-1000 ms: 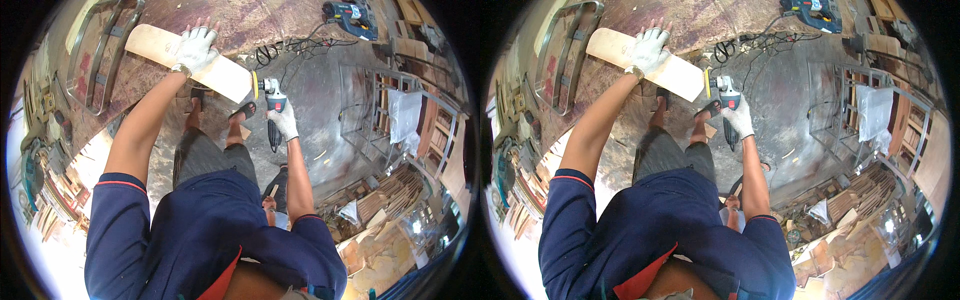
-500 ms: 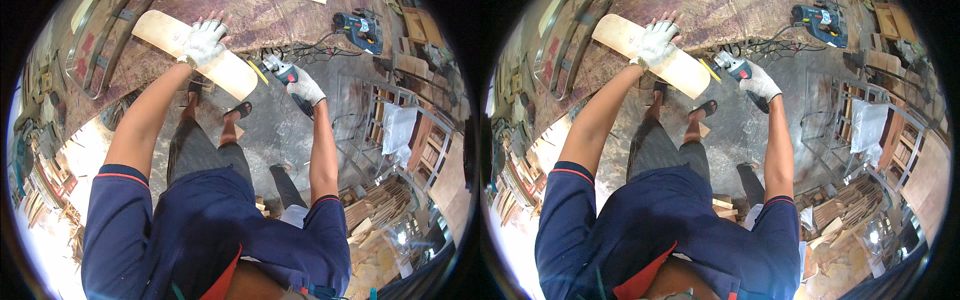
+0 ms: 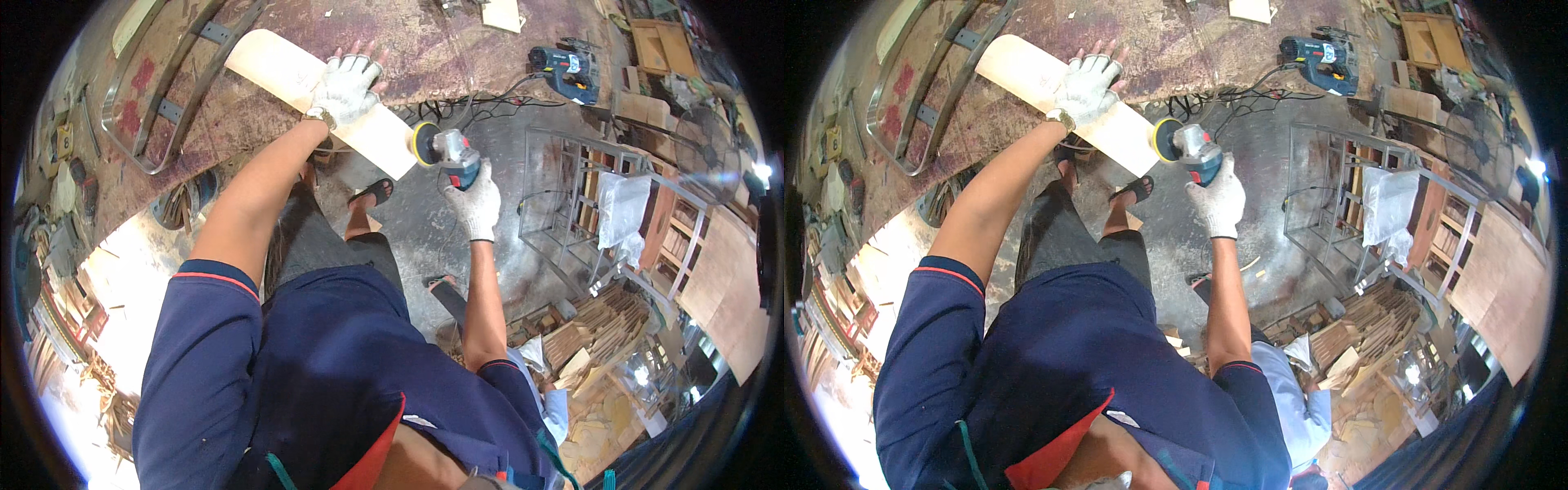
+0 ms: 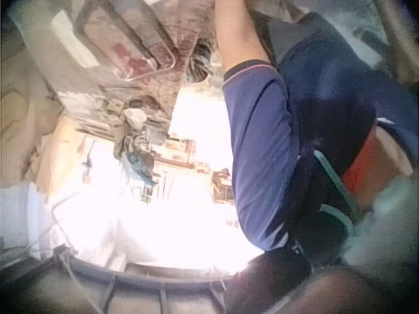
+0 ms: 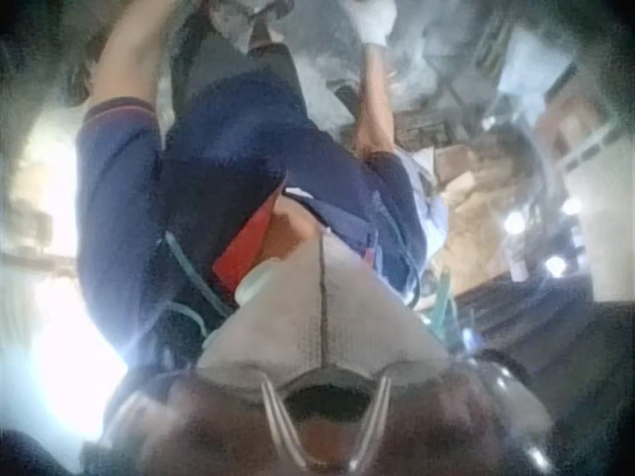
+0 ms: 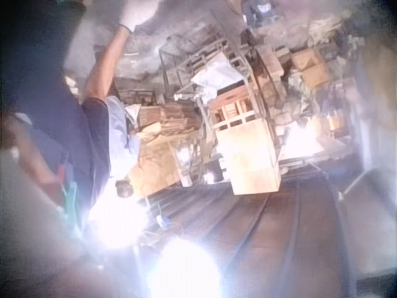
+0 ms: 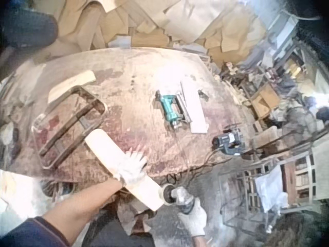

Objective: The person uses an angle grinder to smooth the edges of a wooden piece, then fits it into a metal chair frame. They repeatedly test the fit, adjust the wood, and place a plastic sheet over the frame.

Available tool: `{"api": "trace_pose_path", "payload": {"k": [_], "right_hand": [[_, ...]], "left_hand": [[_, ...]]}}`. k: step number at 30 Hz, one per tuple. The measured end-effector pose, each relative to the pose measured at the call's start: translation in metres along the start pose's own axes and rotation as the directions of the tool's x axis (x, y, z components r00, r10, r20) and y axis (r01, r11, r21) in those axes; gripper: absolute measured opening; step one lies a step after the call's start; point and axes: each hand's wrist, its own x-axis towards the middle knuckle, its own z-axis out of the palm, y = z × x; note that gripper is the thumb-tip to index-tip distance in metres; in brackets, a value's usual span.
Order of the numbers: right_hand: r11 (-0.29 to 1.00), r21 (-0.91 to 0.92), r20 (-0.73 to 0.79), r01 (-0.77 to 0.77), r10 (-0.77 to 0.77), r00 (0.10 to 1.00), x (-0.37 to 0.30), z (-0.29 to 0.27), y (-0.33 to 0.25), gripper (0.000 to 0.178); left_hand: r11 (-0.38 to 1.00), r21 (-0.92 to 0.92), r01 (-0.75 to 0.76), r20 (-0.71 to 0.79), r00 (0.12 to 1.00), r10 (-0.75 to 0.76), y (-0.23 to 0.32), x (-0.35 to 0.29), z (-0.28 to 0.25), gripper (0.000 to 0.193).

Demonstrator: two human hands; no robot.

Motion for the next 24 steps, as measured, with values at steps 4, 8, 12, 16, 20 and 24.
{"api": "trace_pose_path", "payload": {"k": [4, 8, 12, 16, 20, 24], "right_hand": [[1.000, -0.015, -0.007, -0.028, 0.028, 1.000, -0.019, 0.001, -0.022, 0.089], [0.984, 0.081, -0.089, -0.160, 0.167, 0.982, -0.057, 0.022, -0.021, 0.085], [0.901, 0.328, -0.166, -0.284, 0.351, 0.921, -0.100, 0.059, -0.026, 0.080], [0.598, 0.755, -0.043, -0.270, 0.455, 0.889, -0.144, 0.083, -0.029, 0.059], [0.295, 0.909, 0.092, -0.295, 0.547, 0.832, -0.172, 0.079, -0.019, 0.039], [0.356, 0.899, 0.035, -0.255, 0.523, 0.852, -0.165, 0.063, -0.014, 0.045]], "left_hand": [[0.997, -0.071, -0.006, -0.037, 0.999, 0.004, 0.000, 0.000, -0.003, 0.063], [0.989, -0.147, -0.008, -0.023, 1.000, 0.004, 0.000, -0.002, -0.004, 0.064], [0.964, -0.261, -0.039, -0.088, 0.996, 0.017, -0.002, -0.003, -0.007, 0.066], [0.902, -0.419, -0.108, -0.048, 0.994, 0.097, -0.014, -0.002, -0.019, 0.073], [0.887, -0.375, -0.271, 0.116, 0.935, 0.335, -0.047, -0.015, -0.038, 0.090], [0.803, -0.231, -0.550, -0.015, 0.827, 0.562, -0.087, -0.035, -0.050, 0.096]]}}
